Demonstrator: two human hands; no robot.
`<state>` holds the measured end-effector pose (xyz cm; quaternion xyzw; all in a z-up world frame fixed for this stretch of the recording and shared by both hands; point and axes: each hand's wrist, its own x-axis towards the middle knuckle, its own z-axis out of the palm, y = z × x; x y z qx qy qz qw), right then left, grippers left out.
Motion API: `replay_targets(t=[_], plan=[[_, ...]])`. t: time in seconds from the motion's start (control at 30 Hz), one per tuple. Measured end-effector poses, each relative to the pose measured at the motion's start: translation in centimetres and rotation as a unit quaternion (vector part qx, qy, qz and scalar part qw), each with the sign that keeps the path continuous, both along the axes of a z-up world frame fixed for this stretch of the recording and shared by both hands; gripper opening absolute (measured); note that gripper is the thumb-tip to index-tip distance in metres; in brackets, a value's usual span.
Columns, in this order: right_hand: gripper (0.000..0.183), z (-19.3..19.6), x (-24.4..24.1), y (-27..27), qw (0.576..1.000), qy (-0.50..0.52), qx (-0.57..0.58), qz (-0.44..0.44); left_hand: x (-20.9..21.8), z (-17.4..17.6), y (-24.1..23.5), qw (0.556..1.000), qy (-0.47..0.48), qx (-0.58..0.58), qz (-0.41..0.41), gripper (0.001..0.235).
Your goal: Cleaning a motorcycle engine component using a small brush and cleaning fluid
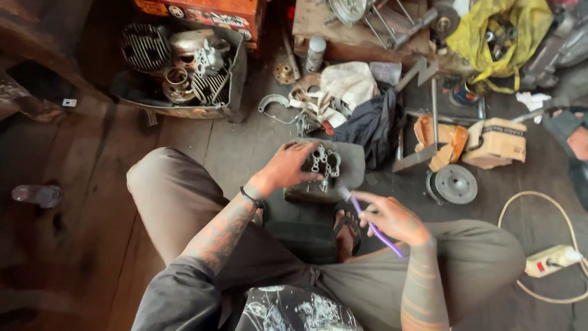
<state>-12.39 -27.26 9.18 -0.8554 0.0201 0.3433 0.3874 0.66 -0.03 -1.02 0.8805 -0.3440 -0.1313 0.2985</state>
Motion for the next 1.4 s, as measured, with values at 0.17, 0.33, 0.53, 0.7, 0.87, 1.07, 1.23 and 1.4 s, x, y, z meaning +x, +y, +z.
replay_targets(t=[0.17,0.33,0.53,0.7,0.87,1.07,1.23,1.4], plan=[[0.061,-2.7,1.7,1.8,0.987,-0.113,0.051,-0.105,-0.1,-0.1,-0.1,1.0,0.0,-0.002,0.002,0.097],[0.057,-1.7,2.3,6.7,0.977,-0.193,0.01,-0.087,-0.1,-1.3,-0.1,1.0,-0.005,-0.002,0.016,0.097],[0.055,-1.5,1.0,0.7,0.998,-0.017,-0.001,-0.054,0.1,-0.8,0.0,1.0,-0.004,-0.018,0.0,0.094],[0.058,-1.0,1.7,2.9,0.968,-0.228,-0.034,-0.097,0.5,0.3,0.0,1.0,0.004,-0.019,-0.003,0.091],[0.057,-0.6,2.0,4.5,0.985,-0.17,-0.021,-0.022,0.5,0.9,-0.1,1.0,0.027,0.007,-0.011,0.094],[0.052,-0.1,1.7,0.4,0.998,-0.044,0.04,-0.034,0.2,0.4,-0.2,0.999,0.039,0.012,0.007,0.094],[0.058,-1.9,2.1,4.2,0.968,-0.244,0.02,-0.053,-0.3,0.3,-0.2,1.0,0.025,0.004,0.009,0.092],[0.055,2.9,0.8,4.3,0.984,-0.167,-0.042,0.045,0.4,-0.1,0.2,0.999,0.039,0.007,0.01,0.092]])
